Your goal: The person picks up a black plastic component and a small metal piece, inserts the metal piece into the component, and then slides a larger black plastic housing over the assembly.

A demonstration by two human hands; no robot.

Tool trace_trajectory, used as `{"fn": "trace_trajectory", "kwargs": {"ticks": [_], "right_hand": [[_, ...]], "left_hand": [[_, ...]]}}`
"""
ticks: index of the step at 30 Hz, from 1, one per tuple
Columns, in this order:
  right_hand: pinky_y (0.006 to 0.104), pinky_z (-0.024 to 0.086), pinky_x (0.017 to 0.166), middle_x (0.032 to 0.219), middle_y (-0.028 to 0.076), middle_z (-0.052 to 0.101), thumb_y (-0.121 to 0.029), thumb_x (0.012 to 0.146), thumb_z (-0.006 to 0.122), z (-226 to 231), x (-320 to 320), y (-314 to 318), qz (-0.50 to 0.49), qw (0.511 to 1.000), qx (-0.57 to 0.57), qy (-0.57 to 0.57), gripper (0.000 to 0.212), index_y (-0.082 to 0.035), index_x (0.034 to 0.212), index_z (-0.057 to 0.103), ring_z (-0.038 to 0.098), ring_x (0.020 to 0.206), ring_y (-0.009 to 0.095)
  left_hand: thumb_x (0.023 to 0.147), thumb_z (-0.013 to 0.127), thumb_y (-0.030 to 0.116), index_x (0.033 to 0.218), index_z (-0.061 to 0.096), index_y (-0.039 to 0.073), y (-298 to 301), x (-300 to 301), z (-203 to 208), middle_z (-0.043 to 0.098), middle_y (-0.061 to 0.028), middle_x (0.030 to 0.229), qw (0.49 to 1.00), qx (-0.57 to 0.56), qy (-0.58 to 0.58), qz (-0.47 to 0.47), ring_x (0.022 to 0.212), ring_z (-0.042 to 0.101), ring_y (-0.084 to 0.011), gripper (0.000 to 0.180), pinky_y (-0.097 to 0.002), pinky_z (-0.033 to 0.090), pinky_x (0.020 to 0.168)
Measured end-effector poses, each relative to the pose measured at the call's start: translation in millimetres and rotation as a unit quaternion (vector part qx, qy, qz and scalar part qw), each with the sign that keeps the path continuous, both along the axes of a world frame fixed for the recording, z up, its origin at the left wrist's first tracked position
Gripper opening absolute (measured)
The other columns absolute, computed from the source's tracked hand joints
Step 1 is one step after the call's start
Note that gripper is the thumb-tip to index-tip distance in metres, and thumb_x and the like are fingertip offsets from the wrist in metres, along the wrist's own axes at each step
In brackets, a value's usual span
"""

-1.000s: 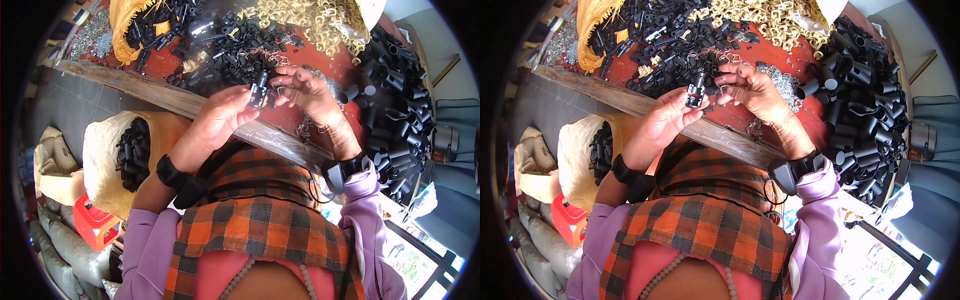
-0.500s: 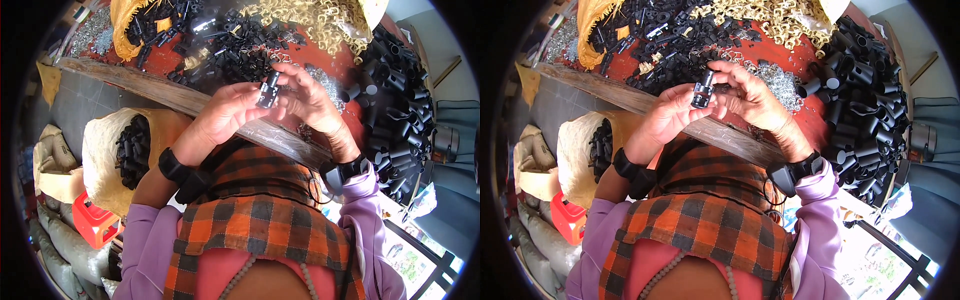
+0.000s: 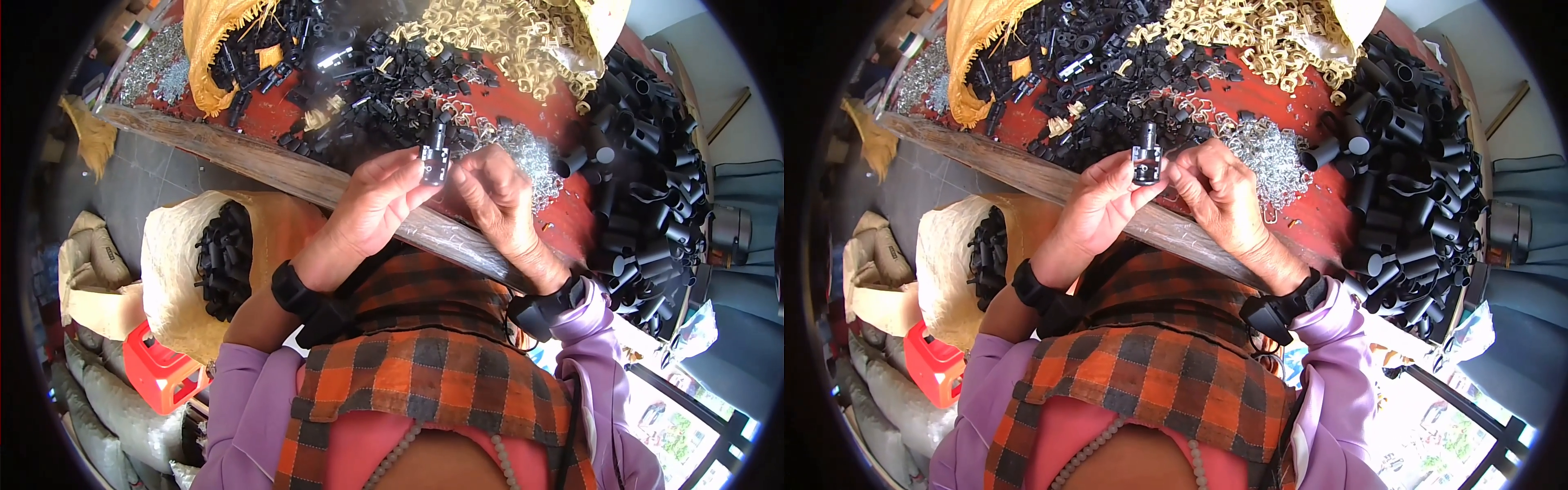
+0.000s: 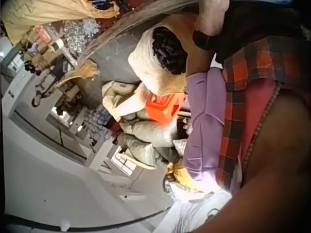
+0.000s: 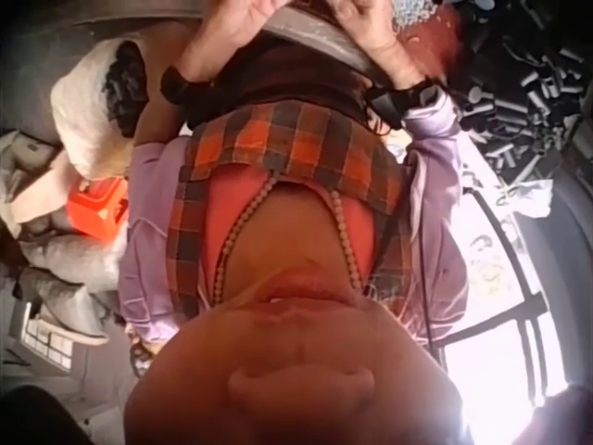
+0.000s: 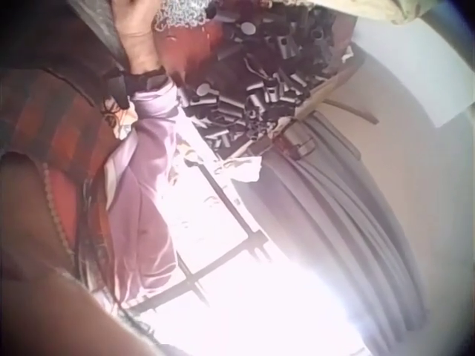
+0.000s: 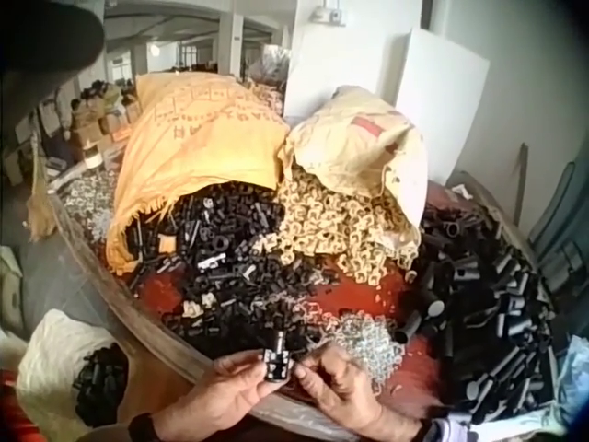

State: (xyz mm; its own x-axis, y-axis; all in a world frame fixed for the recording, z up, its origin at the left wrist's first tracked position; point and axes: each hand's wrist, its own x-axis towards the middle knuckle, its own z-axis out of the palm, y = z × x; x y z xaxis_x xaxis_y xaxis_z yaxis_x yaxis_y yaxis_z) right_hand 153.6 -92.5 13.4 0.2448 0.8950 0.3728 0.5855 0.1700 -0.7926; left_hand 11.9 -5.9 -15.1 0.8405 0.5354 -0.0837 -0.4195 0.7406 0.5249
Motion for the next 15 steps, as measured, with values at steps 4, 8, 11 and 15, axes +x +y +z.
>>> {"fn": "trace_trajectory", "kwargs": {"ticks": [4, 8, 11, 15], "right_hand": [[0.0249, 0.042, 0.056, 0.070, 0.005, 0.052, -0.008, 0.077, 0.057, -3, 0, -1, -0.014, 1.000, 0.021, 0.013, 0.009, -0.001, 0.078, 0.051, 0.051, 0.062, 0.014], [0.0234, 0.040, 0.062, 0.073, 0.003, 0.052, -0.011, 0.082, 0.052, -9, 4, -4, -0.012, 0.994, -0.039, 0.105, 0.010, -0.001, 0.082, 0.051, 0.049, 0.068, 0.011], [0.0227, 0.039, 0.064, 0.076, 0.001, 0.052, -0.012, 0.084, 0.050, -14, 8, -5, 0.005, 0.957, -0.086, 0.278, 0.011, -0.001, 0.084, 0.050, 0.048, 0.070, 0.009], [0.0220, 0.039, 0.065, 0.081, 0.000, 0.052, -0.013, 0.085, 0.049, -13, 13, -8, 0.035, 0.947, -0.080, 0.309, 0.011, -0.002, 0.086, 0.049, 0.047, 0.072, 0.007]], "left_hand": [[0.082, 0.049, 0.006, 0.104, 0.052, 0.001, -2, 0, -5, 0.055, -0.0100, 0.101, 1.000, 0.002, 0.009, 0.002, 0.096, 0.052, -0.0183, 0.023, -0.0323, 0.043, 0.084], [0.082, 0.049, 0.009, 0.104, 0.052, 0.002, -4, -1, 3, 0.056, -0.0104, 0.100, 0.999, 0.017, 0.033, -0.016, 0.094, 0.054, -0.0206, 0.023, -0.0324, 0.044, 0.082], [0.083, 0.050, 0.010, 0.104, 0.052, 0.002, -3, -4, 4, 0.057, -0.0107, 0.099, 0.998, 0.019, 0.047, -0.027, 0.091, 0.056, -0.0225, 0.023, -0.0321, 0.046, 0.080], [0.083, 0.049, 0.013, 0.105, 0.052, 0.002, -4, -5, 3, 0.057, -0.0106, 0.098, 0.997, 0.012, 0.066, -0.032, 0.088, 0.057, -0.0244, 0.024, -0.0311, 0.047, 0.077]]}}
